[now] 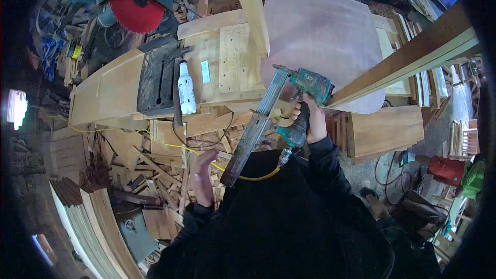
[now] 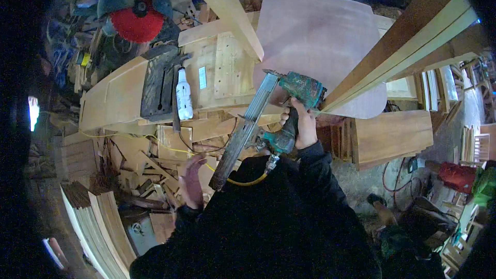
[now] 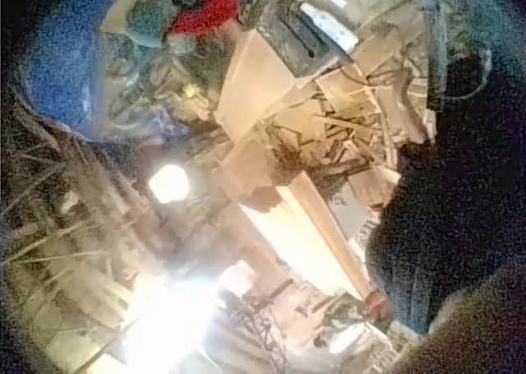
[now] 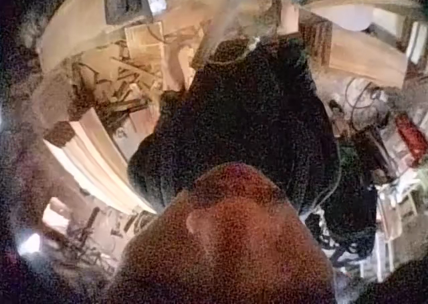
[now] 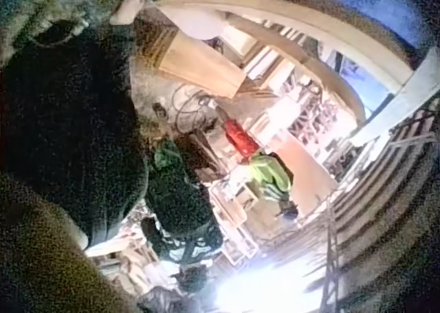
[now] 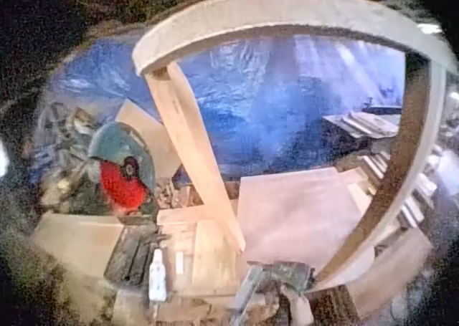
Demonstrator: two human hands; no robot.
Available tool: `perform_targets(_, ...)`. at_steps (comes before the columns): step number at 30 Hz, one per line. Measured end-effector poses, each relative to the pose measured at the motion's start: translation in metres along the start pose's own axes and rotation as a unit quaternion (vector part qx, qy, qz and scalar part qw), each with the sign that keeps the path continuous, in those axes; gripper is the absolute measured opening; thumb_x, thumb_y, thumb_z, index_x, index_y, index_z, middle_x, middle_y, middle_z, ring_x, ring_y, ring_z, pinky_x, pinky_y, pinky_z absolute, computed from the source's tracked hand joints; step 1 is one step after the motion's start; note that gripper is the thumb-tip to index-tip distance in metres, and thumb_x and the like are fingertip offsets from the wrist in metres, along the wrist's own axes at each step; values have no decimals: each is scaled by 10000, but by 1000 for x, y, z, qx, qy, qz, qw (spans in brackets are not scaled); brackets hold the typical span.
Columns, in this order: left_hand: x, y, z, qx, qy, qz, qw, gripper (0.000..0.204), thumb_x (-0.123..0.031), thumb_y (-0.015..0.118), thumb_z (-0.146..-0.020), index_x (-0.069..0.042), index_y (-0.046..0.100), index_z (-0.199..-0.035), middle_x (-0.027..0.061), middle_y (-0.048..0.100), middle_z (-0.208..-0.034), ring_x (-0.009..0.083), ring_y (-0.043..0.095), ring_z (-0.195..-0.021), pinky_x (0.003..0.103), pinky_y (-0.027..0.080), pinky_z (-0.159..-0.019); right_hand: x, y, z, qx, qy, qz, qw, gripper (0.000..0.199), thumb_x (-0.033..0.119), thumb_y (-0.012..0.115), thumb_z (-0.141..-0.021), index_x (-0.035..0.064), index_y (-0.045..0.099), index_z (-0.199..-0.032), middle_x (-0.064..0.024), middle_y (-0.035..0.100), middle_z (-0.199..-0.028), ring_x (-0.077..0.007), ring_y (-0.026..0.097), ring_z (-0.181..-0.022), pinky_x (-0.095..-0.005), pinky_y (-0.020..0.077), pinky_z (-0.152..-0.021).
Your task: The person assembles a wooden chair by fastening components to the frame using a pneumatic nail gun. The person then reloads the nail gun with nails, applies glue from a bottle onto wooden parts, and fits the pieces together by hand.
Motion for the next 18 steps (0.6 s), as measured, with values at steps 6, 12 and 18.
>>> perform_targets(6,-10,41,4,-192,122,-104,968,550,-409,238,-960,40,528,-1090,178,545,-1125,298,473,-1104,414,307,-996,-2,1,-2,45,72,-10,996,124,195,566,-885,91,504,-909,-39,501,-692,-144,502,-572,-265,436,-494)
perform_targets(12,-3,64,-30,-318,161,-37,934,472,-358,292,-954,31,519,-1094,167,541,-1140,275,495,-1095,394,323,-998,-10,31,35,75,110,38,990,149,215,567,-887,88,494,-916,-28,492,-691,-126,495,-578,-244,428,-498)
perform_targets(18,-30,70,-51,-213,213,-84,950,355,-277,408,-900,-23,487,-1135,156,528,-1172,269,497,-1109,377,345,-998,15,44,79,54,34,41,997,130,181,597,-857,72,529,-882,-22,520,-659,-127,505,-524,-247,428,-476)
Point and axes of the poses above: each hand's wrist, its own z-axis away from the middle knuckle, its own y-axis out of the palm, x = y × z, the point moved 2 cm from there along -z, towards the middle knuckle
